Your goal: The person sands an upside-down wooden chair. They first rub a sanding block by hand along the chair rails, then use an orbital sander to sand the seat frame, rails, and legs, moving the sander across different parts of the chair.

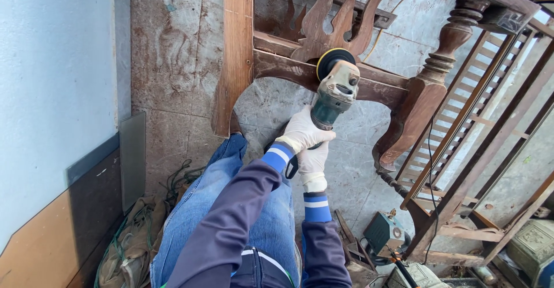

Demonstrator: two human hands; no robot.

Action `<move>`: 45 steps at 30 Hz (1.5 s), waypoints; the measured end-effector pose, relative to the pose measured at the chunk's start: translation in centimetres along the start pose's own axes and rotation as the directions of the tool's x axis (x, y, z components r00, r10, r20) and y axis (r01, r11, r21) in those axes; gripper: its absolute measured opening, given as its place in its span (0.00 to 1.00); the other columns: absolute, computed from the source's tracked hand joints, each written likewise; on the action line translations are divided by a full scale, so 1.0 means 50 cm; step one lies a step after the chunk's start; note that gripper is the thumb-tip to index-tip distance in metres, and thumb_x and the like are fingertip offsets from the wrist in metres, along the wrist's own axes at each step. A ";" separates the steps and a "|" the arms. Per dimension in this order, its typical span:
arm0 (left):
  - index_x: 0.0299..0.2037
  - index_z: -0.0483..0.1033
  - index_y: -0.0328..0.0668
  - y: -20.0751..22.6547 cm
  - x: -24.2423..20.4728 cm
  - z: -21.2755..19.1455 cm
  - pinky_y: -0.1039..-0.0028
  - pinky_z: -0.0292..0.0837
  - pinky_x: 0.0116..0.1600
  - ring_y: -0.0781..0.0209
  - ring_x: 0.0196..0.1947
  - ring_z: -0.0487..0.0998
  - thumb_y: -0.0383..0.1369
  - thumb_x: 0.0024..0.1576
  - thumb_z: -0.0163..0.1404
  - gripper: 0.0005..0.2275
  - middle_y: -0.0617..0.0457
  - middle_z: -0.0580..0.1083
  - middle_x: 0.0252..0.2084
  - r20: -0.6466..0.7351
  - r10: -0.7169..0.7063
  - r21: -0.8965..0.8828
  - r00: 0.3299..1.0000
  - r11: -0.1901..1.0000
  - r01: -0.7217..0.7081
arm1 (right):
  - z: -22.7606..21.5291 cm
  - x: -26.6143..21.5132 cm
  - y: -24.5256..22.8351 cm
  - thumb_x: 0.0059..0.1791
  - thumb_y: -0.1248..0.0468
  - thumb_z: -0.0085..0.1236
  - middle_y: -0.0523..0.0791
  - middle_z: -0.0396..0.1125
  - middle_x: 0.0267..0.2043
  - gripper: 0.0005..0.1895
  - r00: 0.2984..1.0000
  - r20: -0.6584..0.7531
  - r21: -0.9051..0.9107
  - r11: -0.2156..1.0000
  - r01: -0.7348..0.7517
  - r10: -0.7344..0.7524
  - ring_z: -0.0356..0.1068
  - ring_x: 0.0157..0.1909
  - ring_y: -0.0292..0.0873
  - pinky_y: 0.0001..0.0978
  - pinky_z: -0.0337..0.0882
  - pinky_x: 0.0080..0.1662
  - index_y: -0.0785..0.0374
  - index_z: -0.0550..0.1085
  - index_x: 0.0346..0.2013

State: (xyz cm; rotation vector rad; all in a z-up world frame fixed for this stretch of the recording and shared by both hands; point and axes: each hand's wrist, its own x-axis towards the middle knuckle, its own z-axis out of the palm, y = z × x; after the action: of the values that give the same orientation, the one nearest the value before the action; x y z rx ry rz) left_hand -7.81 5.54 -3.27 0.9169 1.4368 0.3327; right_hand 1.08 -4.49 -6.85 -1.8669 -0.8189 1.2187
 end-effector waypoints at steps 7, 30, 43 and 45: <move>0.50 0.75 0.38 -0.030 -0.031 -0.102 0.65 0.76 0.53 0.49 0.47 0.83 0.49 0.34 0.67 0.34 0.41 0.80 0.45 -0.068 -0.005 -0.110 0.998 0.994 -0.003 | 0.088 -0.033 -0.066 0.39 0.63 0.72 0.48 0.68 0.58 0.41 0.996 0.071 -0.080 0.996 -0.046 0.052 0.69 0.58 0.43 0.33 0.68 0.60 0.64 0.63 0.62; 0.49 0.75 0.37 -0.028 -0.028 -0.099 0.62 0.75 0.55 0.42 0.48 0.81 0.49 0.34 0.67 0.34 0.37 0.79 0.46 0.001 -0.017 0.013 1.000 1.000 0.017 | 0.090 -0.041 -0.005 0.39 0.62 0.74 0.47 0.67 0.60 0.43 0.999 0.044 -0.029 1.000 -0.002 0.003 0.68 0.60 0.42 0.35 0.68 0.61 0.63 0.62 0.64; 0.49 0.75 0.37 -0.065 -0.072 -0.213 0.68 0.77 0.52 0.54 0.43 0.83 0.43 0.35 0.68 0.31 0.45 0.81 0.43 -0.125 -0.047 -0.282 0.991 0.959 0.010 | 0.180 -0.068 -0.085 0.35 0.58 0.76 0.48 0.71 0.55 0.45 0.982 0.140 -0.248 0.965 -0.091 0.129 0.71 0.55 0.41 0.32 0.69 0.58 0.63 0.62 0.60; 0.49 0.75 0.38 -0.060 -0.069 -0.208 0.68 0.77 0.52 0.53 0.44 0.84 0.44 0.34 0.68 0.32 0.44 0.81 0.44 -0.129 -0.036 -0.261 0.991 0.965 0.001 | 0.178 -0.068 -0.087 0.36 0.58 0.76 0.48 0.71 0.55 0.44 0.982 0.143 -0.242 0.966 -0.087 0.124 0.71 0.56 0.41 0.32 0.69 0.58 0.63 0.63 0.61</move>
State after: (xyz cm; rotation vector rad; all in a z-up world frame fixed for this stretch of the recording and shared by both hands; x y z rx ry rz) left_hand -19.02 4.73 -1.70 0.6773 1.4803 0.5637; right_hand -8.85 -2.89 -3.96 -2.0451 -0.9972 1.4008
